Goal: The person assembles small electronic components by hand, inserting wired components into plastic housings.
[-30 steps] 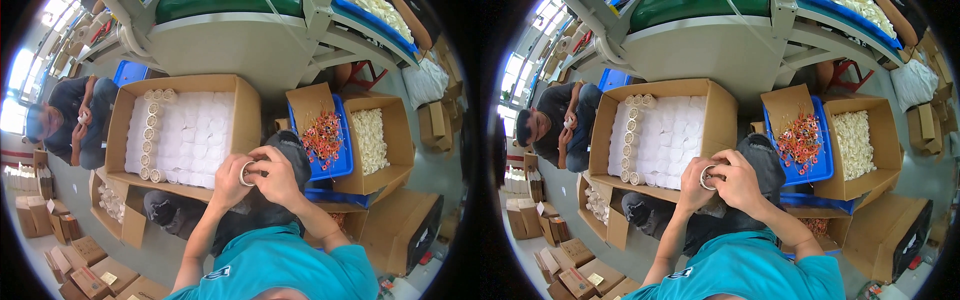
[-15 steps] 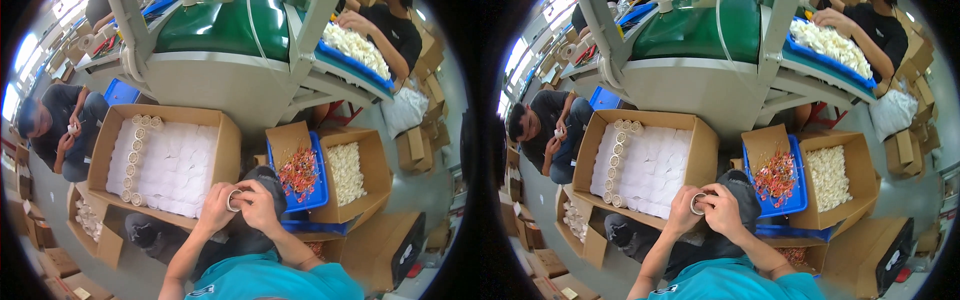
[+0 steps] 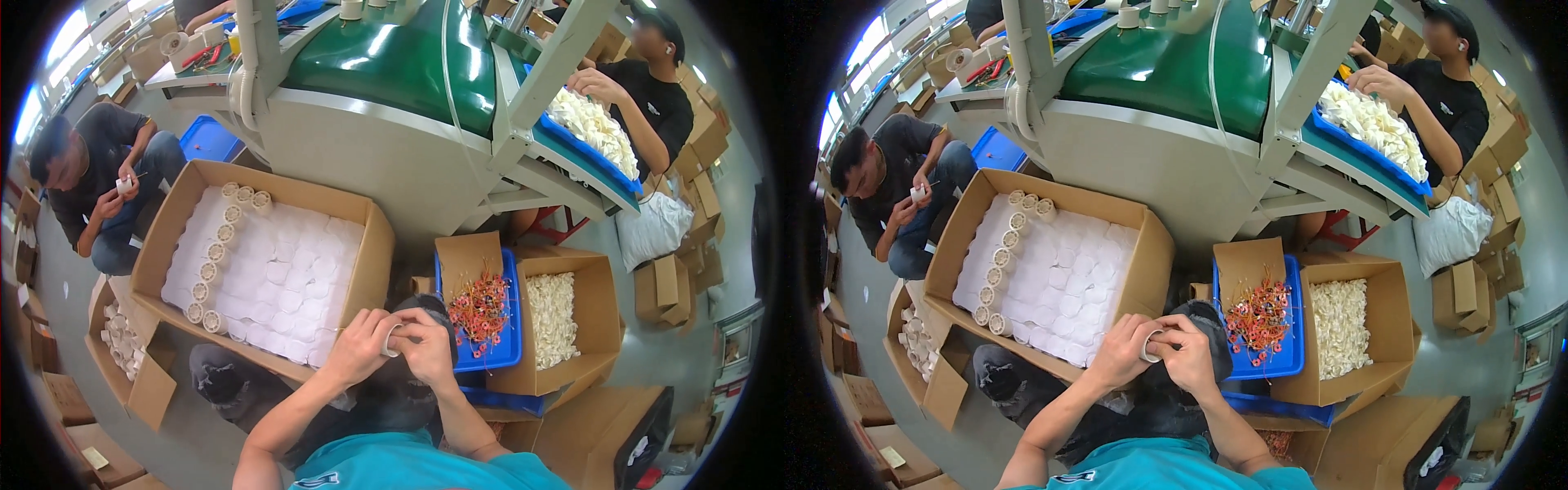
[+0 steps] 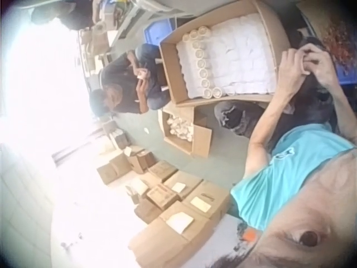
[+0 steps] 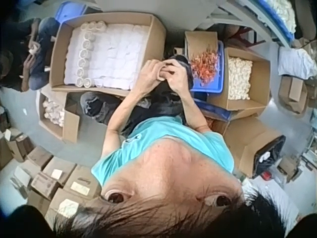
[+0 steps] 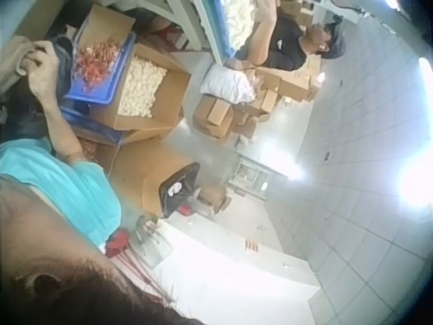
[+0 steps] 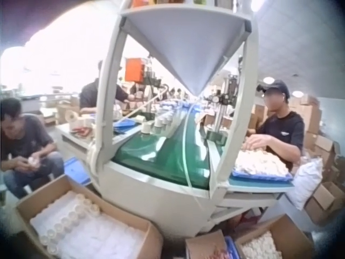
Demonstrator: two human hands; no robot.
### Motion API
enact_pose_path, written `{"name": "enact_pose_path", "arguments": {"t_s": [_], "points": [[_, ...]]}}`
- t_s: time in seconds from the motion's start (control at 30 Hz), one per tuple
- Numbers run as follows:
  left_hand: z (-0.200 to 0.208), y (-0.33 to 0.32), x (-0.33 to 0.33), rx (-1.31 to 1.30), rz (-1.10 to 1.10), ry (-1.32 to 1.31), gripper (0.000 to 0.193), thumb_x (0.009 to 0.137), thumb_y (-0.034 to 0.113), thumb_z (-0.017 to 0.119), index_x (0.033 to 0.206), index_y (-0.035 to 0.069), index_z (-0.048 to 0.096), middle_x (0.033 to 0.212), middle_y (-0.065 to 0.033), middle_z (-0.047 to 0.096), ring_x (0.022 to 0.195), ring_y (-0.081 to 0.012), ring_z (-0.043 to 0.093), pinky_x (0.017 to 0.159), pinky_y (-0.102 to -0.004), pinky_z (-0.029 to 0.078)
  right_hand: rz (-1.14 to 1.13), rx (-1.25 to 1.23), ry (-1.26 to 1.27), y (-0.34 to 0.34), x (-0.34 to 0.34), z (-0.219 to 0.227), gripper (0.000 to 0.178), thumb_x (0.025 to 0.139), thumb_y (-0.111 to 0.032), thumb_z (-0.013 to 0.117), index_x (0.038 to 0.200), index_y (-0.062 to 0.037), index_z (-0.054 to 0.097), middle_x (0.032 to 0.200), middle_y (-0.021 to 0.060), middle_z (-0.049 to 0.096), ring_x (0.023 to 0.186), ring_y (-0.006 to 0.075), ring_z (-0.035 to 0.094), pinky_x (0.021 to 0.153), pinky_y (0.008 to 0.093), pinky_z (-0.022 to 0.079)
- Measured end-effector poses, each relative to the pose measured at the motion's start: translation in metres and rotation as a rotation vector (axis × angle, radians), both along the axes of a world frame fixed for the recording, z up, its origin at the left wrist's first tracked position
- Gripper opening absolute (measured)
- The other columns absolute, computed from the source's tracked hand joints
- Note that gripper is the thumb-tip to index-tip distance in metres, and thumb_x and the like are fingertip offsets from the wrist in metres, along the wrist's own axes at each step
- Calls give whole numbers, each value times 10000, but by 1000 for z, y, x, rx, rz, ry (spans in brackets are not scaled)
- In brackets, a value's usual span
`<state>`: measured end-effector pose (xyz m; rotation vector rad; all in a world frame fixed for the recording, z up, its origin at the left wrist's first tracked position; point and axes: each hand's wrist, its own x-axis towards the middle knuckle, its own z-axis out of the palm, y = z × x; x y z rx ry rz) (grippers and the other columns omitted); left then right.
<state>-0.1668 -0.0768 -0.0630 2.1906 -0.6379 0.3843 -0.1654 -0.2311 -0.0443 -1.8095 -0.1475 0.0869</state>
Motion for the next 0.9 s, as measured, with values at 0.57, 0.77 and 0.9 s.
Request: {"name": "enact_pose_path", "arguments": {"t_s": [0.57,0.77,0.9], "points": [[94,104,256,-118,336,-438,649,713,202,826,1254,55,500,1162,-175,553,1046,-384,581,895,-446,477,-520,-611,-43,-152,1,-75,179,836,-87,722,988,5,735,853,148,688,837,231,683,727,330,521],[123,149,388,-29,562,-604,557,819,307,773,1257,40,557,1223,-161,579,1077,-379,601,930,-445,495,-522,-947,336,-174,-40,-132,228,746,-103,772,957,-39,712,825,188,709,795,361,691,750,452,534],[122,148,424,49,685,-591,600,833,343,753,1263,-32,565,1369,-208,531,1172,-393,569,986,-444,477,-481,-825,98,-157,-46,-147,390,727,-58,769,1097,-47,647,1058,221,628,967,420,621,829,470,502]]}}
